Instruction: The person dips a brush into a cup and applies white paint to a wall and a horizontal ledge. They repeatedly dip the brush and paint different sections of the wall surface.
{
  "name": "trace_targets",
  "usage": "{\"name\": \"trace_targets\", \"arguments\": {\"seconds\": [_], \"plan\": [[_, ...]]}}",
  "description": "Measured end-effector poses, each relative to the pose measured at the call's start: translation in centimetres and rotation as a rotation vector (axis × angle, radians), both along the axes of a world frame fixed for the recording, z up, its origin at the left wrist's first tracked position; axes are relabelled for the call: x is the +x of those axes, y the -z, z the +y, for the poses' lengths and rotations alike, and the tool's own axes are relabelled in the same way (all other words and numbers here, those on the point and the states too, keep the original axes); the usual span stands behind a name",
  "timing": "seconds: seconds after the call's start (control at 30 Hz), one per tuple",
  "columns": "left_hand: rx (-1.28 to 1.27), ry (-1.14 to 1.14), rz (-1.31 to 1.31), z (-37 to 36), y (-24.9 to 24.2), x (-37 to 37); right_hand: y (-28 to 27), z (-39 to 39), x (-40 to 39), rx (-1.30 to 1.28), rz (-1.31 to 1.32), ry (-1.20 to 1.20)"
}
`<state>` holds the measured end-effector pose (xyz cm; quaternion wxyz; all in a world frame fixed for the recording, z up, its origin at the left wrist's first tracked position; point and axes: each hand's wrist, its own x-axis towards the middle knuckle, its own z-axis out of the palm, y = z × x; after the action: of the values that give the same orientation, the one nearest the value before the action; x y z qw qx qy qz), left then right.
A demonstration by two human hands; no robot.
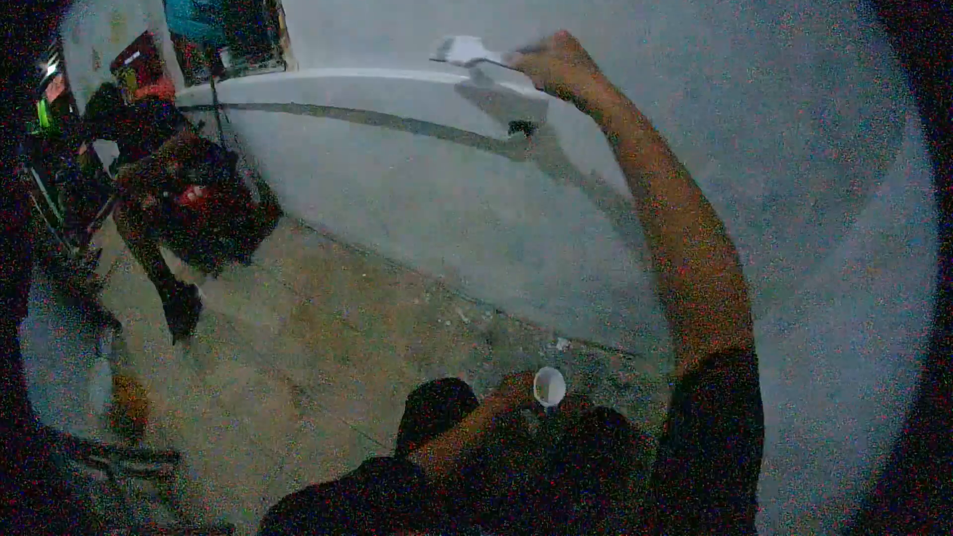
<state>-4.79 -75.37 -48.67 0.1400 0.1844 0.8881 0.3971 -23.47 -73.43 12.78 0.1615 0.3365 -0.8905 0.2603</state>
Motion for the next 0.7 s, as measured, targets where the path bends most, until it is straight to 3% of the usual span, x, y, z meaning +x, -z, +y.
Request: {"name": "trace_targets", "arguments": {"seconds": [0.07,0.13,0.2,0.43,0.7], "plan": [[0.012,0.015,0.002,0.4,0.2,-0.2,-0.1,-2.1,-2.4,-0.027,-0.068,0.013],[0.014,0.029,0.004,0.1,0.1,0.5,0.8,-4.3,-4.3,0.091,0.148,0.145],[0.018,0.036,0.007,-0.5,-0.3,0.5,0.3,-3.9,-4.3,0.151,0.103,0.254],[0.015,0.061,0.009,-1.8,0.0,0.1,-2.1,1.4,1.2,0.405,0.184,0.542],[0.01,0.071,0.016,-2.6,-0.1,-0.3,-2.4,9.2,5.6,0.585,0.209,0.677]]}}
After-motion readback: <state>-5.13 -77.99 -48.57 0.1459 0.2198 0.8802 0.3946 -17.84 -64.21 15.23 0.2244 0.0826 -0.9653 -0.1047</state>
